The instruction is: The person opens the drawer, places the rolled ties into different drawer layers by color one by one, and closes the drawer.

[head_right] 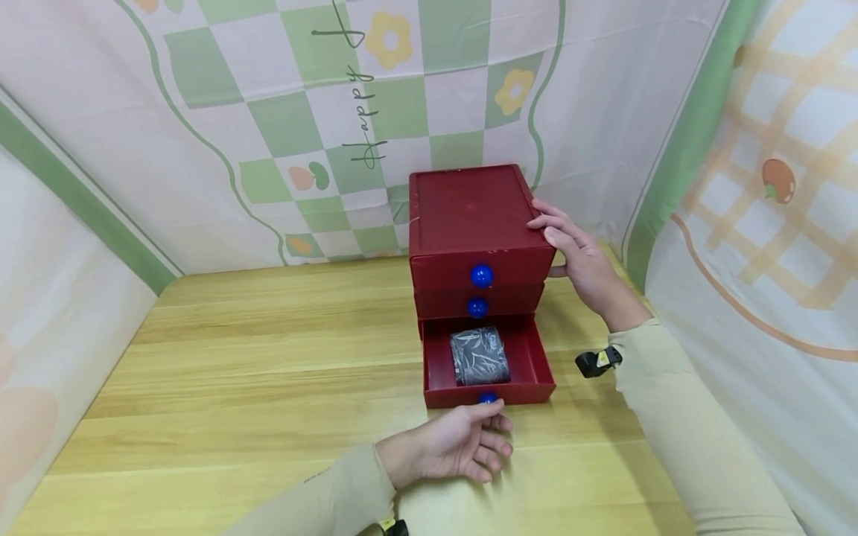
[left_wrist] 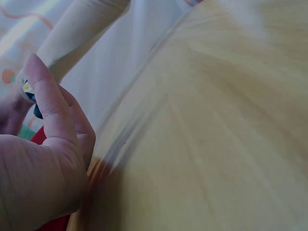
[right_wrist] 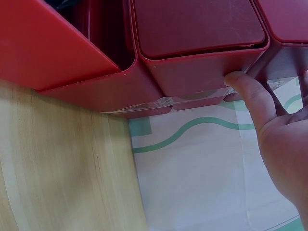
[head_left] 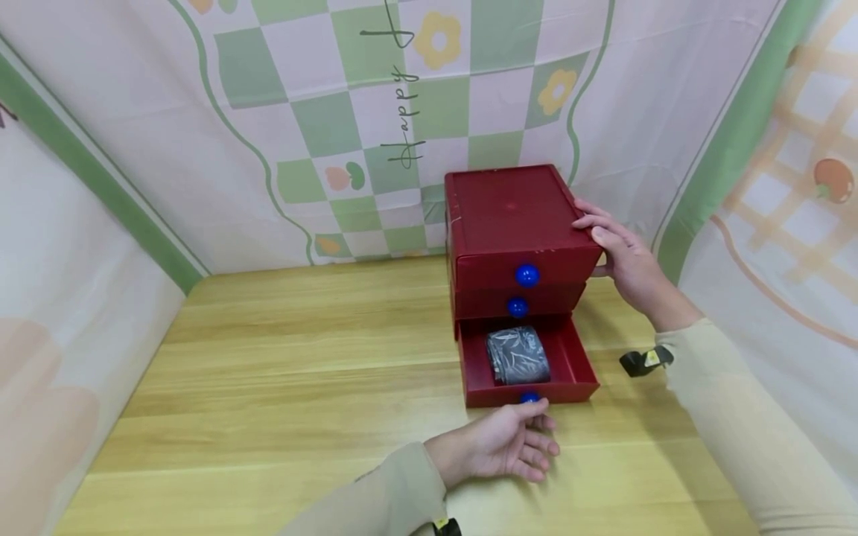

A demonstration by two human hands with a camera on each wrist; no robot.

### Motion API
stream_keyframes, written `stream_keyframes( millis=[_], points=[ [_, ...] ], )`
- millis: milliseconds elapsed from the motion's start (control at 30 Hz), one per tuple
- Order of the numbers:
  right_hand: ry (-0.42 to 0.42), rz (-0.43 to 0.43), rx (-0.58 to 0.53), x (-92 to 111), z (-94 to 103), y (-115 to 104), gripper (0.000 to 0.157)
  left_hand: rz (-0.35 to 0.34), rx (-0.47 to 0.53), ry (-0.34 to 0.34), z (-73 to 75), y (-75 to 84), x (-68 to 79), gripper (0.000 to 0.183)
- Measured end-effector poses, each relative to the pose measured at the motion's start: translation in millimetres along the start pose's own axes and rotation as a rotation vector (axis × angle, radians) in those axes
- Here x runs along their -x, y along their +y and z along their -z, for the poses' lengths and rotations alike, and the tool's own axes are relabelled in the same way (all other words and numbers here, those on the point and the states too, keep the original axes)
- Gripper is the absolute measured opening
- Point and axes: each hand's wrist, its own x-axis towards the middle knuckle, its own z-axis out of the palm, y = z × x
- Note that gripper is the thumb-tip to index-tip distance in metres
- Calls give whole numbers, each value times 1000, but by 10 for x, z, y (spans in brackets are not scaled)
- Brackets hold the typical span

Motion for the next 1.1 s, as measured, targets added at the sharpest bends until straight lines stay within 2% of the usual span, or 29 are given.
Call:
stream_keyframes(
  millis=[300, 600, 900, 1100],
  points=[
    [2, -8, 7, 8, -2, -10, 29, -42, 21, 38, 6, 127, -46, 34],
    [8, -8, 22, 15, -5, -6, 30, -61, 38, 48, 42, 205, -138, 34],
    [9, -10, 25, 12, -7, 0, 31, -104, 52, 94, 145, 276, -223, 32],
    [13, -14, 25, 11, -7, -8, 31, -107, 49, 119, 200, 329, -264, 32]
  ],
)
